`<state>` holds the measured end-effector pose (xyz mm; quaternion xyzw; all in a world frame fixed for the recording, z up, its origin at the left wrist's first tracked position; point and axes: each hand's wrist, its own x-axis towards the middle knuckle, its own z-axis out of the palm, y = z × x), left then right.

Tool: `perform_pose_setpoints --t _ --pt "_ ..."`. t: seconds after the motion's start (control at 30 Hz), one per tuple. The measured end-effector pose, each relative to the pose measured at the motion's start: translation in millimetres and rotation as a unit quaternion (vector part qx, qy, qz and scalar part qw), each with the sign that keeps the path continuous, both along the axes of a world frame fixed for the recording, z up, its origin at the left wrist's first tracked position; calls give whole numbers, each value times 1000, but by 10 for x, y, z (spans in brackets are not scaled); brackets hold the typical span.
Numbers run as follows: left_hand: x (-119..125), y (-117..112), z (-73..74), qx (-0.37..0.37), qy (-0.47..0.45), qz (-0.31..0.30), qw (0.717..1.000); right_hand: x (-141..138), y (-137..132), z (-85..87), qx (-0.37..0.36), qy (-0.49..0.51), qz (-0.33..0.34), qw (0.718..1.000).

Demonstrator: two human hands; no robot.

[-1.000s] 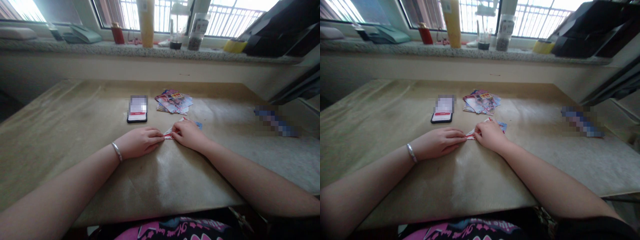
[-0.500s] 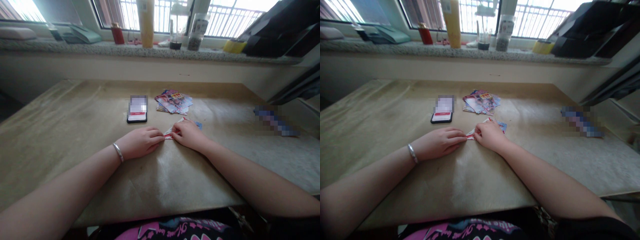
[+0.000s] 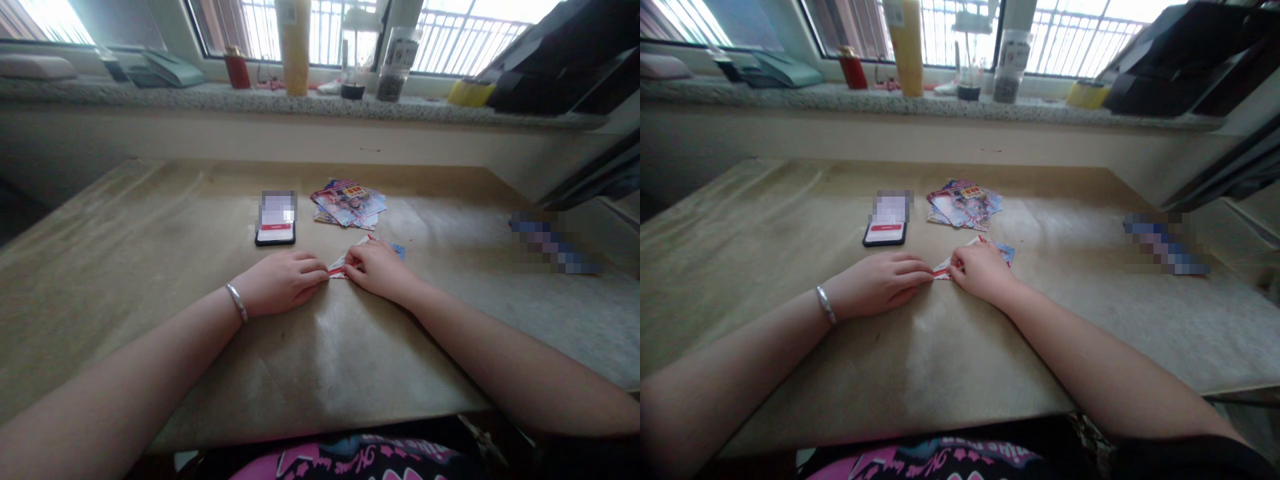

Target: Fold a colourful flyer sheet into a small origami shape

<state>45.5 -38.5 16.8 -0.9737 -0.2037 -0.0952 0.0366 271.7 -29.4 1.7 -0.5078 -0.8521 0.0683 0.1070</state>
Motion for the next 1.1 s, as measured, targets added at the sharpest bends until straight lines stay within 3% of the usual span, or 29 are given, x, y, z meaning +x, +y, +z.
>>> perform_pose_setpoints --t 1.1 --pt "-179 47 85 -105 -31 10 994 32 31 -72 8 24 0 1000"
